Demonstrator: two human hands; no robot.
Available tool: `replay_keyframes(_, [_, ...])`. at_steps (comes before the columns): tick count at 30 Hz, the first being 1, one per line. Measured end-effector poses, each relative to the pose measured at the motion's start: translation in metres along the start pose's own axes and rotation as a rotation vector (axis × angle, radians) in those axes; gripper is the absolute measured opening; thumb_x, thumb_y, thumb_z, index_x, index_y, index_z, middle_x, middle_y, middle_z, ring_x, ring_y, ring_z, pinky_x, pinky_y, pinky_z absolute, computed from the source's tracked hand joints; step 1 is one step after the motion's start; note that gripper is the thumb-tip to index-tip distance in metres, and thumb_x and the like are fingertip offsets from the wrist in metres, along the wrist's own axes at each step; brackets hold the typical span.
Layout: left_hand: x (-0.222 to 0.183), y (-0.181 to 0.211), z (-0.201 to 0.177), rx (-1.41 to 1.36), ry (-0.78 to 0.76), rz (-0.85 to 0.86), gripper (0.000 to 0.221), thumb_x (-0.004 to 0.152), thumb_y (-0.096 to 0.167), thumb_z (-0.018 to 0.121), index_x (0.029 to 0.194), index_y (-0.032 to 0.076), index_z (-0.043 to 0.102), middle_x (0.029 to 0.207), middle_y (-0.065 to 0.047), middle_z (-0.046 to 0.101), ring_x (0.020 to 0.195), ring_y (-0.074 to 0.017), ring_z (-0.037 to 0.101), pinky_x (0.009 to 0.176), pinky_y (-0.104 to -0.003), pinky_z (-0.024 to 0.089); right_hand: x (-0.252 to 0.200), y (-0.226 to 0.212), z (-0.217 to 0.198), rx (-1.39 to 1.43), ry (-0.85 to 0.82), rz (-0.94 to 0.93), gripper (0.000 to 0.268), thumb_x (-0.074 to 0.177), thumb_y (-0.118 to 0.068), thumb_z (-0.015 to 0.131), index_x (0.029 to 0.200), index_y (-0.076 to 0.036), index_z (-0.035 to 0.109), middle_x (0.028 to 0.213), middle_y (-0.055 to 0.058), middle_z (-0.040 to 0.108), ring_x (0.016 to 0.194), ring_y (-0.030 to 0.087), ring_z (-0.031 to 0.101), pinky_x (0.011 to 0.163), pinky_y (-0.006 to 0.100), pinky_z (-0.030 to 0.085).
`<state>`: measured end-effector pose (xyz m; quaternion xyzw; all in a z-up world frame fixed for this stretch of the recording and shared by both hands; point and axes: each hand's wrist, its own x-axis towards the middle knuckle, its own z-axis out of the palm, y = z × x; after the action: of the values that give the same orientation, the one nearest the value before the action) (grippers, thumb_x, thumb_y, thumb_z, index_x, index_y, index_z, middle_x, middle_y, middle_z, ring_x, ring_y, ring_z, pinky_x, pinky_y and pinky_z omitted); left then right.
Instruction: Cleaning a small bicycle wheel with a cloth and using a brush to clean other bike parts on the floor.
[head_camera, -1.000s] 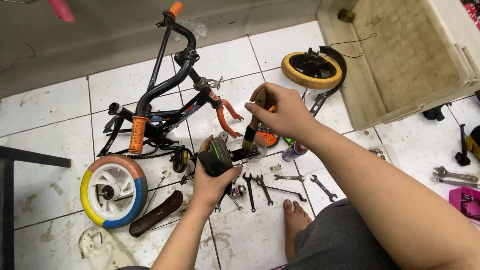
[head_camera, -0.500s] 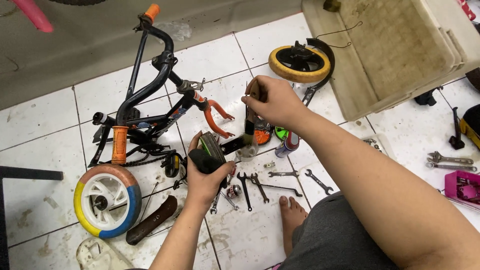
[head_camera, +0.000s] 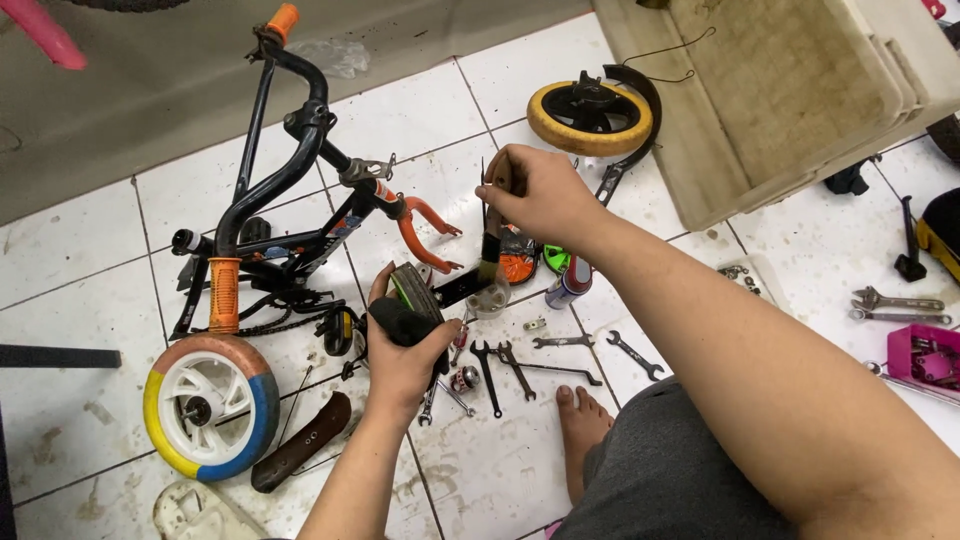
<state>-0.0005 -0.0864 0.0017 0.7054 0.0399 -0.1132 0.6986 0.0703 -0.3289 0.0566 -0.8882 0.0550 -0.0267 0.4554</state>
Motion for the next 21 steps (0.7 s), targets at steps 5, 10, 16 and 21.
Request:
replay_keyframes(5, [0.002, -0.008, -0.005, -0.027, -0.001, -0.002, 0.111, 0.06, 0.012, 0.09, 0.156, 0.015, 0.035, 0.132, -0.023, 0.054, 0.111, -0.0307, 0.056, 0.099, -0.05, 0.045, 0.005, 0.015, -0.005, -0.082, 0.034, 0.022, 0.015, 0.085, -0.022, 0.075, 0.096, -0.013, 0.072, 0.074, 0.006, 0.074, 0.075, 0.026, 0.074, 0.072, 0.036, 0.057])
replay_keyframes(10, [-0.001, 0.008, -0.001, -0.018, 0.001, -0.02, 0.112, 0.06, 0.014, 0.09, 0.157, 0.018, 0.034, 0.138, -0.024, 0.051, 0.118, -0.0328, 0.054, 0.104, -0.052, 0.042, 0.005, 0.0, -0.01, -0.025, 0.089, 0.046, 0.013, 0.087, -0.024, 0.074, 0.095, -0.015, 0.072, 0.074, 0.003, 0.073, 0.074, 0.02, 0.074, 0.072, 0.032, 0.057])
replay_keyframes(16, [-0.007, 0.037, 0.002, -0.008, 0.059, -0.256, 0.103, 0.061, 0.004, 0.082, 0.153, 0.027, 0.04, 0.12, -0.007, 0.059, 0.087, -0.0175, 0.056, 0.078, -0.03, 0.052, -0.003, -0.026, -0.01, 0.024, -0.04, 0.149, 0.018, 0.094, -0.025, 0.076, 0.09, -0.012, 0.065, 0.08, 0.0, 0.069, 0.071, 0.012, 0.061, 0.064, 0.028, 0.05])
replay_keyframes(21, [-0.006, 0.037, 0.002, -0.071, 0.052, -0.239, 0.102, 0.062, 0.0, 0.081, 0.152, 0.025, 0.04, 0.125, -0.009, 0.061, 0.087, -0.0185, 0.058, 0.075, -0.031, 0.052, 0.001, -0.016, -0.01, -0.021, -0.046, 0.193, 0.014, 0.096, -0.016, 0.072, 0.088, -0.012, 0.061, 0.071, 0.001, 0.069, 0.064, 0.012, 0.065, 0.06, 0.028, 0.05])
